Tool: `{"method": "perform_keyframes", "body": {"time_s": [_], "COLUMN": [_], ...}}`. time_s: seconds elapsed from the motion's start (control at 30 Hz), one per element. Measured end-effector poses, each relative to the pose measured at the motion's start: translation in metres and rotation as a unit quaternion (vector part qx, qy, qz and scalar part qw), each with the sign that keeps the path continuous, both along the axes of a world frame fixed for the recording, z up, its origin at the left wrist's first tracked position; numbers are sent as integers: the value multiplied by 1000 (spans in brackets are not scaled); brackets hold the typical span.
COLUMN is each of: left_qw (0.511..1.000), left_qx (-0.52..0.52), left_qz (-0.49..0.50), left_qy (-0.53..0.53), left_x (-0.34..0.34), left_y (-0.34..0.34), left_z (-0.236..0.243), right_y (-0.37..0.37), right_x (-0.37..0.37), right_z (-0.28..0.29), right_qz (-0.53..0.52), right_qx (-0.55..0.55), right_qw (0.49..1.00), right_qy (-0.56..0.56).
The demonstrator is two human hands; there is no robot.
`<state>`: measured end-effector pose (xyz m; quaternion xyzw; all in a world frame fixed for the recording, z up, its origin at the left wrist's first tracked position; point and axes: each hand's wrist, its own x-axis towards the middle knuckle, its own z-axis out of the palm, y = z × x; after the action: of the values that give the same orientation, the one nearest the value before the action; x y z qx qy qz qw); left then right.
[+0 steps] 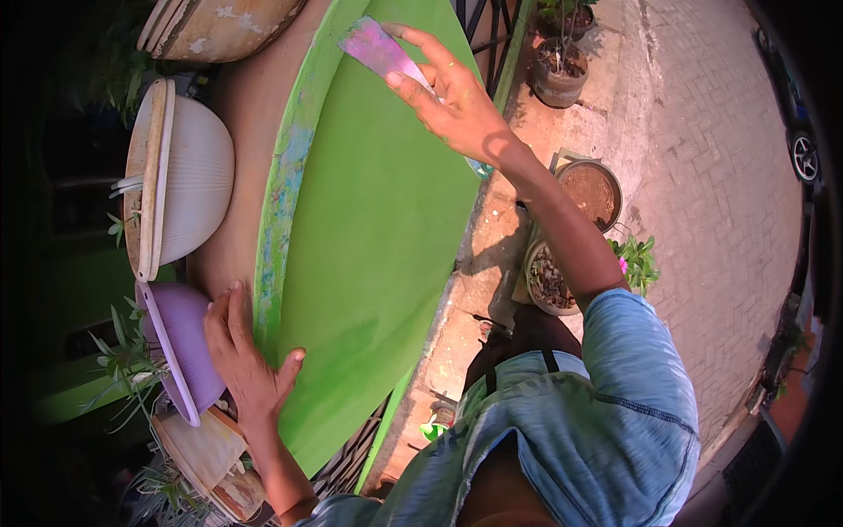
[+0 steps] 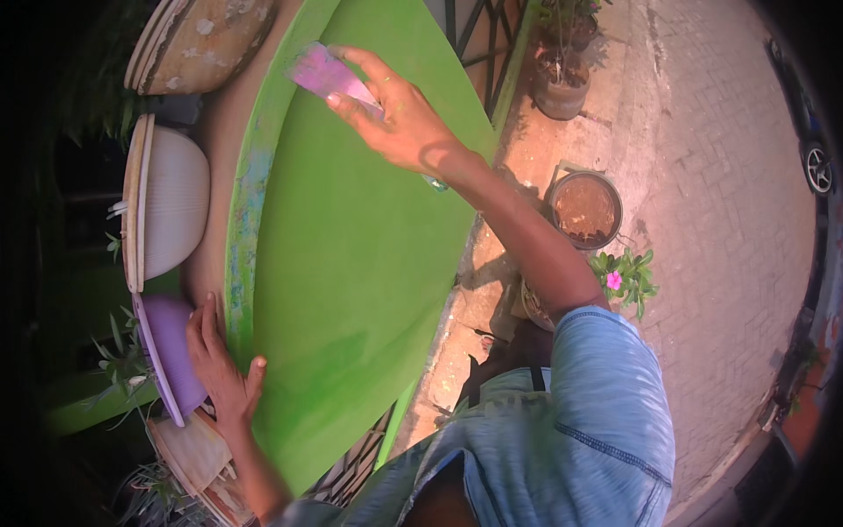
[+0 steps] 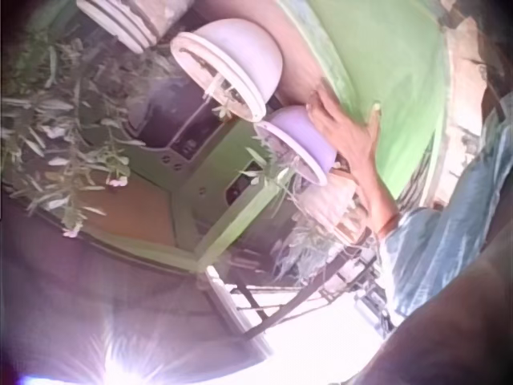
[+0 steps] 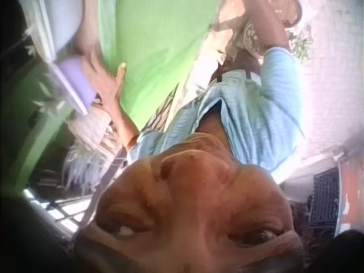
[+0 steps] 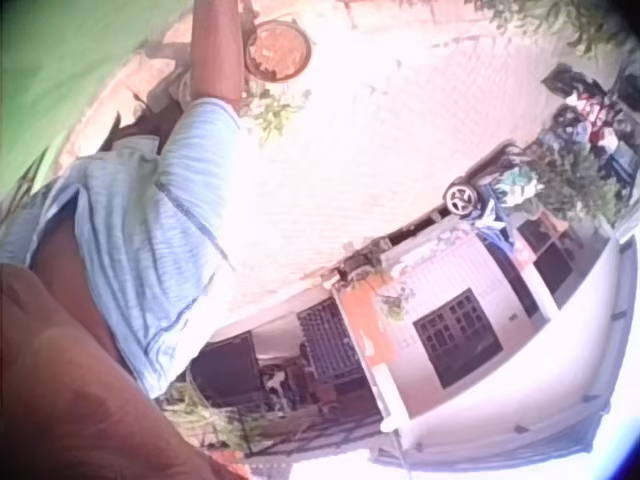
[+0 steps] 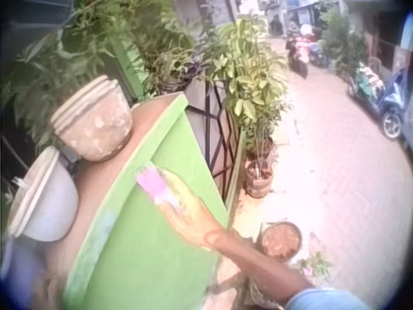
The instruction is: The person uses a pink putty knife to spread a white adhesive along the curved edge of a large green sheet. The person holds the sheet steady with one hand while smoothing the adhesive with the other, working along the perimeter.
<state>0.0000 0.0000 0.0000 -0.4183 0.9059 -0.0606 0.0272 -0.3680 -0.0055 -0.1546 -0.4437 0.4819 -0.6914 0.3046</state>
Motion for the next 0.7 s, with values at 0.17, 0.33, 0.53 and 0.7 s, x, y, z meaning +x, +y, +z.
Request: {"method": "perform_keyframes", "body": {"time_s": [0.17, 0.33, 0.53, 0.7], "left_qw": [999, 998, 996, 996], "left_qx": [5, 2, 24, 22], "left_qz": [5, -53, -69, -62], "left_qy": [44, 38, 53, 56], "left_x": [-10, -11, -10, -9], "left_y": [5, -5, -9, -7], "left_z": [-16, -15, -13, -13], "right_y": [-14, -42, -72, -85], "right_x": [-21, -130, -183, -184], "right_z": [-23, 11, 64, 72], "right_qz": [-165, -175, -219, -201], "right_qx": [33, 76, -51, -101], "right_qw": [966, 904, 784, 739], "right_qy": [195, 383, 578, 635]}}
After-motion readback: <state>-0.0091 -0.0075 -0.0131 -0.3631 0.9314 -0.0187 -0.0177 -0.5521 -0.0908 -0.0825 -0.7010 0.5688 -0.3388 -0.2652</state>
